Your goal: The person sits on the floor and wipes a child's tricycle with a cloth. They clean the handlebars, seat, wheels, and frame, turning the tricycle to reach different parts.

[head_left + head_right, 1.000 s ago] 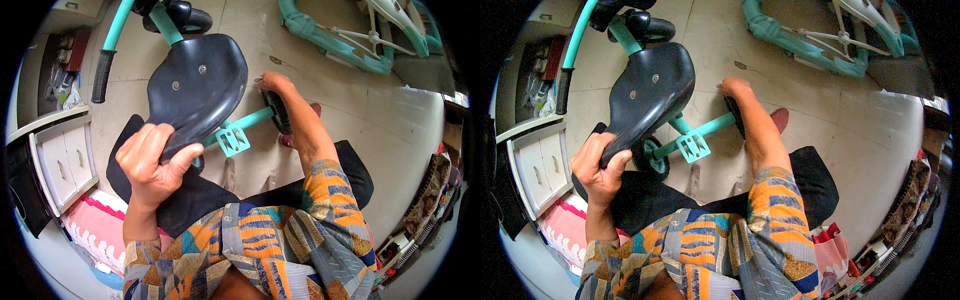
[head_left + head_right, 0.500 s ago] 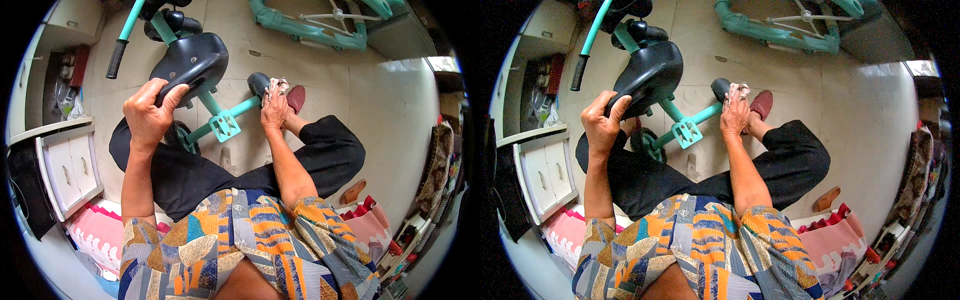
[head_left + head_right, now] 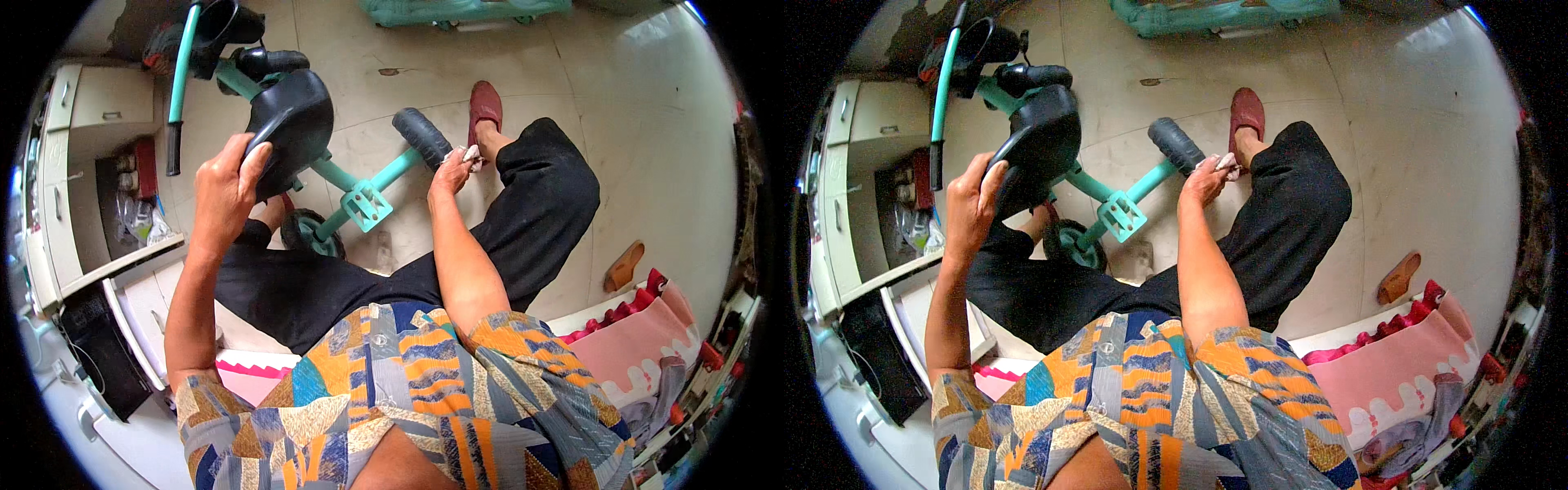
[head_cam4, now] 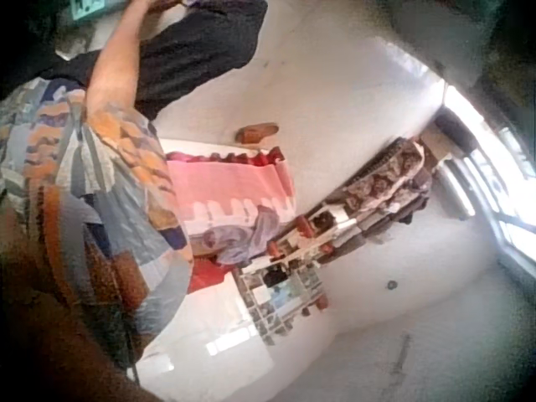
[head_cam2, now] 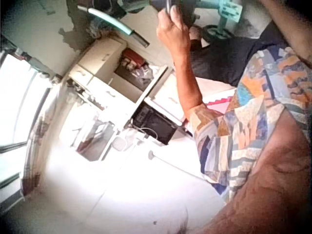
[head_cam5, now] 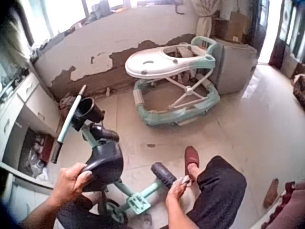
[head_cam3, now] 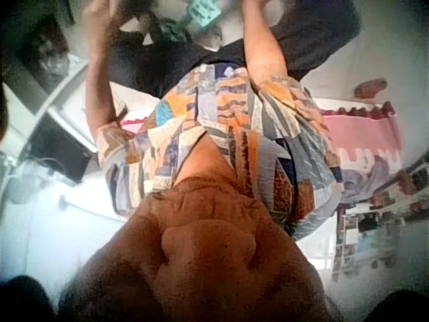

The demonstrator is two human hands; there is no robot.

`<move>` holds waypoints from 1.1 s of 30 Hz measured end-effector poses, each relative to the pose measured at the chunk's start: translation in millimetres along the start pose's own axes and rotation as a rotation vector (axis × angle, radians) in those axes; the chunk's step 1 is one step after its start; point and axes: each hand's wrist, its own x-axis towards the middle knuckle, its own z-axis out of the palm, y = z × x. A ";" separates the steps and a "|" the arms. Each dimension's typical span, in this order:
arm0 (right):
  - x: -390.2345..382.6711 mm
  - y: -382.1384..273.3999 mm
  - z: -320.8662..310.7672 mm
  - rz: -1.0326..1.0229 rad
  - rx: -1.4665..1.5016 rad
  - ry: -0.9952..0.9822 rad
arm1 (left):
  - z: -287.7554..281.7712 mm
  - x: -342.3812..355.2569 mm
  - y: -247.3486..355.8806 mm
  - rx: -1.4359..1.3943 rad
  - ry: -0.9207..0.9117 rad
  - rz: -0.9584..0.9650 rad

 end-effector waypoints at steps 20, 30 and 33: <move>64.8 63.9 14.7 1.052 0.804 -0.288 | 8.5 5.0 -1.2 0.038 -0.025 -0.062; 24.3 25.7 14.5 0.123 0.375 -0.062 | 11.2 9.3 -17.5 0.020 0.006 -0.083; 37.2 26.0 16.8 0.266 0.365 -0.096 | 9.4 8.5 -16.2 0.057 -0.007 -0.100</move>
